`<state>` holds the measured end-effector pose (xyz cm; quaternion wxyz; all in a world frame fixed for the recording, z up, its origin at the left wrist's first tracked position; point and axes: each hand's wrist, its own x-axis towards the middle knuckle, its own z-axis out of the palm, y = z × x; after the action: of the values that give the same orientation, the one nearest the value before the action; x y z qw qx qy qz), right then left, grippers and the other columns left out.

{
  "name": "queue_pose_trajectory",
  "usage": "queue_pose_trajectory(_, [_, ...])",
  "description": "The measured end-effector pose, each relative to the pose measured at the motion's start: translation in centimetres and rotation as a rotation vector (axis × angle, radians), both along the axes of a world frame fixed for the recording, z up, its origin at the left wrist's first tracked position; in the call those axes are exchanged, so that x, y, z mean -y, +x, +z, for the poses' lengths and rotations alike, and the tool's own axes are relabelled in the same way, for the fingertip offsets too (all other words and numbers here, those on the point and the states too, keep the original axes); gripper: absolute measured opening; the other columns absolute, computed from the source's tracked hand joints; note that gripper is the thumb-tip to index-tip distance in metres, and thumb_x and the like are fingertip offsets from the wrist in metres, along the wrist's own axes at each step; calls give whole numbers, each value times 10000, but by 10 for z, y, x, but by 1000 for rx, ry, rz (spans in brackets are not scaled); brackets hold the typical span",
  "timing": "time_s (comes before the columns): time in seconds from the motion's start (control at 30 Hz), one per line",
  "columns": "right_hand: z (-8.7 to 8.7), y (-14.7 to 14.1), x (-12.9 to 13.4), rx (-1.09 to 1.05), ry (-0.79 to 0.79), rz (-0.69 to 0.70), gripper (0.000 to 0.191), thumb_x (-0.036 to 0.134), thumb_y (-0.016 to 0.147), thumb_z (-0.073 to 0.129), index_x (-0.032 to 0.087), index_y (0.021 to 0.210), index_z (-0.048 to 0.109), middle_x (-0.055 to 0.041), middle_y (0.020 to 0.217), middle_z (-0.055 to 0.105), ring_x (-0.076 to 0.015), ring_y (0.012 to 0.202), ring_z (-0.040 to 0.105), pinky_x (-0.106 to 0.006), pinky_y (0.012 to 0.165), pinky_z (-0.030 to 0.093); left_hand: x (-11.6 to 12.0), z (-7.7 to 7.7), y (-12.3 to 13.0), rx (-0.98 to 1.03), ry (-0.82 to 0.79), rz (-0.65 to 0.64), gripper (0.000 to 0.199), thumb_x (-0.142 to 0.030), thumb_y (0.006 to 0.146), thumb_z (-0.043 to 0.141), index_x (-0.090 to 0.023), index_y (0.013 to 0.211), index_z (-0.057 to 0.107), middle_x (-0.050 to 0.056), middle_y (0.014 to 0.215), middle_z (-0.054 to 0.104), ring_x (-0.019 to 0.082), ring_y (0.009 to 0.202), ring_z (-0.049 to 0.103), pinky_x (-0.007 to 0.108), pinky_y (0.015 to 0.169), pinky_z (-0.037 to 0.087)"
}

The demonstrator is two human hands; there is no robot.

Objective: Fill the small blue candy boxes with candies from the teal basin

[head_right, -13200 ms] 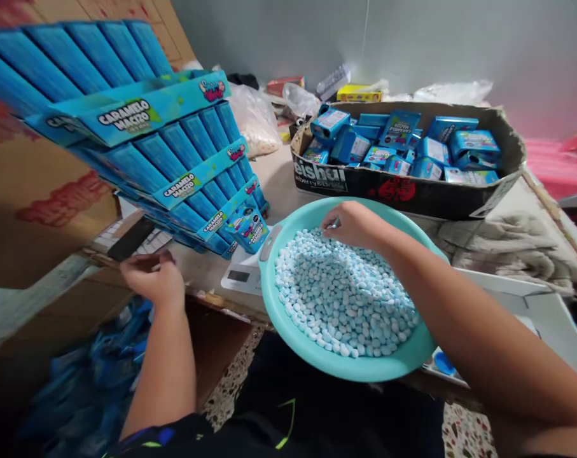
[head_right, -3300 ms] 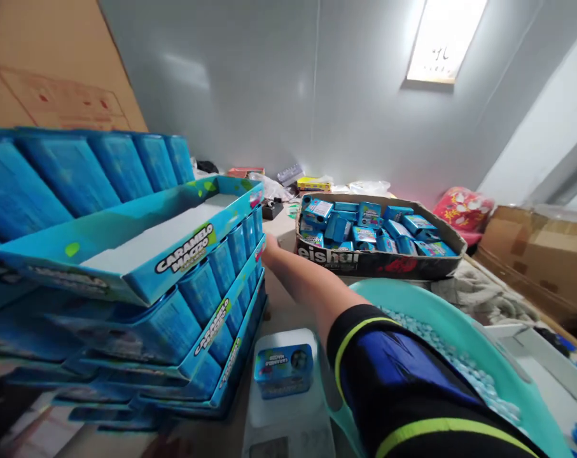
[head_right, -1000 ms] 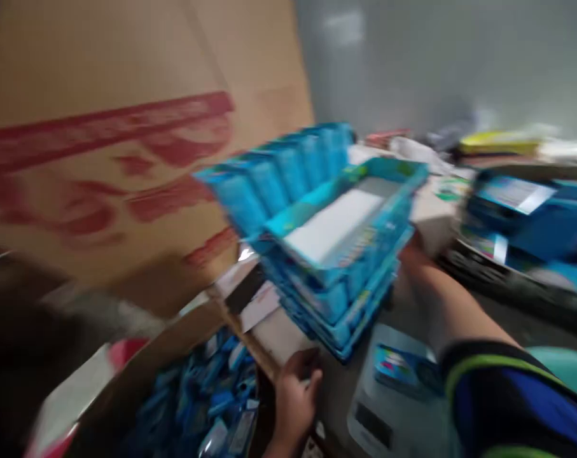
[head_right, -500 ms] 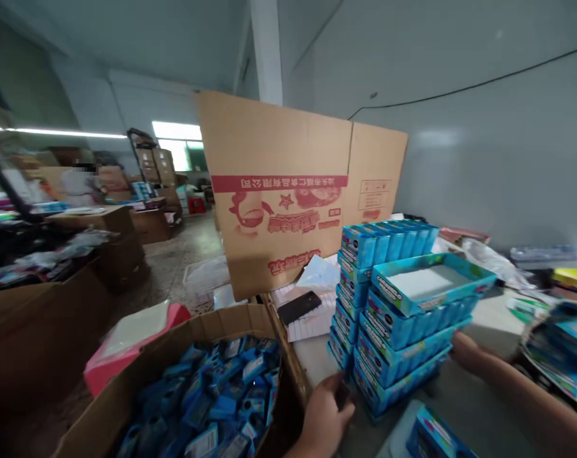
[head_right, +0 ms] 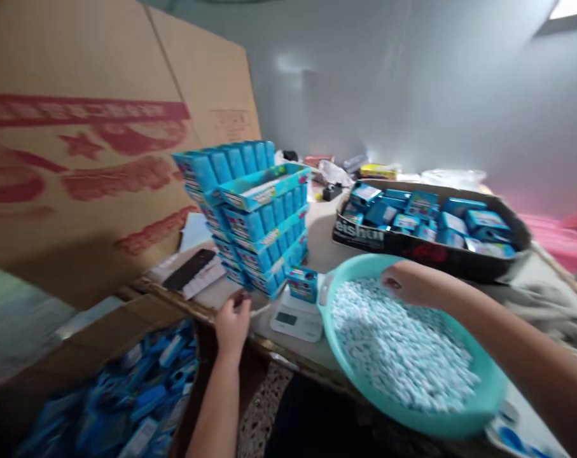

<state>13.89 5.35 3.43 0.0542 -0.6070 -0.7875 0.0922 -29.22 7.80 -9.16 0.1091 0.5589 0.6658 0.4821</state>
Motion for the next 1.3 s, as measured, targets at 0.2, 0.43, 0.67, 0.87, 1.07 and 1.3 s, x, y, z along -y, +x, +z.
queue_pose_trajectory(0.2, [-6,20,23,-1,-241,32,315,100,763,669,259,1018,762,-98,966,768,-252,812,687,-333,686,450,10,17,43,286,350,-27,507,-563,955,481,-120,1058,705,112,895,746,189,771,707,327,775,564])
queue_pose_trajectory(0.43, [-20,-16,2,-16,-274,177,578,361,775,816,159,1294,660,-176,1314,631,-275,1012,662,-314,811,470,13,49,72,249,487,-147,673,-697,941,405,-92,1113,644,87,862,690,154,732,670,305,746,553])
queue_pose_trajectory(0.67, [-37,-18,8,-46,-311,254,371,384,778,754,221,1111,734,-56,970,729,-216,838,659,-298,709,454,6,5,50,505,358,217,515,-557,913,537,-142,1211,469,-22,798,546,100,608,542,290,677,539])
queue_pose_trajectory(0.87, [-29,-23,9,-8,-373,216,150,295,763,705,224,888,749,-43,817,722,-200,714,621,-312,615,400,8,-5,50,314,201,59,575,-333,859,660,-123,1310,371,-18,822,574,113,664,592,271,686,514])
queue_pose_trajectory(1.07, [-27,-19,11,-105,-451,222,169,228,829,592,237,855,759,-46,858,740,-199,747,639,-319,678,437,3,-5,49,314,137,126,524,-288,880,610,-153,1308,339,-20,839,565,125,686,604,280,685,525])
queue_pose_trajectory(1.3, [-28,-4,2,-184,-368,178,186,298,896,599,236,944,767,-73,980,750,-224,894,666,-333,802,489,2,-4,49,263,122,19,437,-292,835,639,-124,1199,465,1,819,593,138,718,606,290,690,525])
